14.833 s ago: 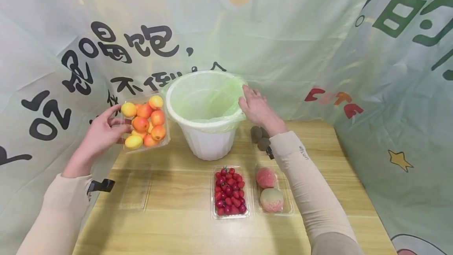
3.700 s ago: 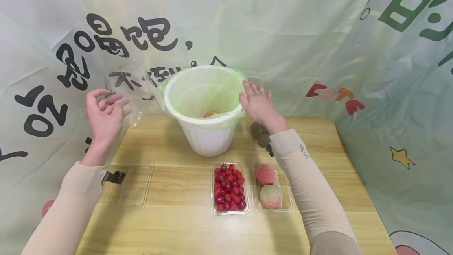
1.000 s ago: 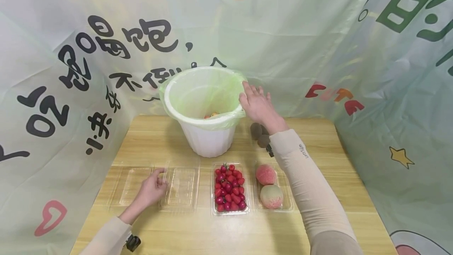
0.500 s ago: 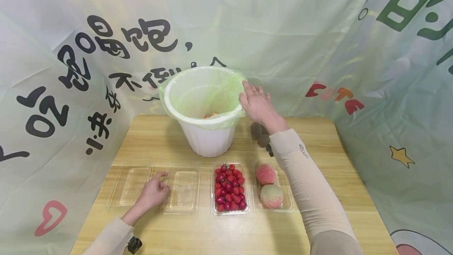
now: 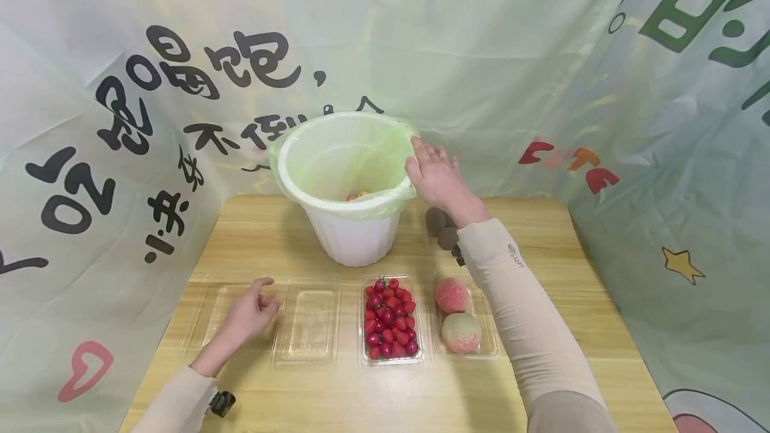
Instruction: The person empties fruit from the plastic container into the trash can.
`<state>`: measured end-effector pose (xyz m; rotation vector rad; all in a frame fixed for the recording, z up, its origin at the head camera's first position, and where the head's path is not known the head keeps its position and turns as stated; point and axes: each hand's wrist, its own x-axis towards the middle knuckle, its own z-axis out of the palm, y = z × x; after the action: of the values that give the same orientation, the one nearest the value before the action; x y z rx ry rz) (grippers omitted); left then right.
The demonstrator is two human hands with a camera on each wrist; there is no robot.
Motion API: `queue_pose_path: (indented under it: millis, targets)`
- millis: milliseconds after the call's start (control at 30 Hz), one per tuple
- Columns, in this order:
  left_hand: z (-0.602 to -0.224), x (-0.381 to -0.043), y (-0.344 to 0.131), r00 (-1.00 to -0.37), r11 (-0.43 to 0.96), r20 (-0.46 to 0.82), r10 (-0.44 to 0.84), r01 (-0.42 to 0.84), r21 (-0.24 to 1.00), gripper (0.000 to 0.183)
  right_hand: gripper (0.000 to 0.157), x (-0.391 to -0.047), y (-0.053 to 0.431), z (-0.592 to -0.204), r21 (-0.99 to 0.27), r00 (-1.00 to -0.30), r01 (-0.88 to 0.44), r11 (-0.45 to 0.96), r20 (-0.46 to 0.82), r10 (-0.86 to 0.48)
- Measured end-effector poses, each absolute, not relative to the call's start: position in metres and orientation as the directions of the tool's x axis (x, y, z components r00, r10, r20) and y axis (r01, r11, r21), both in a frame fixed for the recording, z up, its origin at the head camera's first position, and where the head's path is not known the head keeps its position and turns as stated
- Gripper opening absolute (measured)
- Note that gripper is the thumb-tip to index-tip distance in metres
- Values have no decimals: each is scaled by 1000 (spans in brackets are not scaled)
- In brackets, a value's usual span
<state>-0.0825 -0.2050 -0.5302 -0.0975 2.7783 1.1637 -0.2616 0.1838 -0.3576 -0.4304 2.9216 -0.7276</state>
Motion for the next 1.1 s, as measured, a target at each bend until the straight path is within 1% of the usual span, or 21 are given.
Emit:
queue_pose_path:
  millis: [133, 300, 400, 633, 800, 933, 1100]
  targets:
    - [-520, -83, -201, -995, 687, -100, -20, -86, 722, 54, 69, -261, 183, -357, -471, -954, -248, 846, -30, -297]
    - [-513, -79, -182, -997, 629, -78, 13, -53, 775, 48, 69, -262, 182, -355, -475, -953, -249, 844, -35, -301]
    - [-512, -76, -168, -995, 586, -88, 44, -46, 809, 46, 68, -262, 182, -356, -475, -953, -250, 844, -35, -302]
    - [-518, -73, -142, -987, 470, -133, 94, -73, 880, 47, 68, -261, 182, -356, -474, -952, -247, 845, -43, -303]
    - [-522, -73, -126, -983, 415, -128, 129, -63, 907, 48, 68, -261, 181, -356, -473, -952, -251, 845, -39, -305]
    - [-526, -73, -113, -977, 401, -126, 172, -47, 915, 50, 68, -261, 182, -356, -476, -953, -245, 845, -42, -300]
    - [-533, -72, -97, -967, 423, -131, 218, -27, 905, 52, 68, -261, 182, -356, -476, -954, -244, 845, -41, -298]
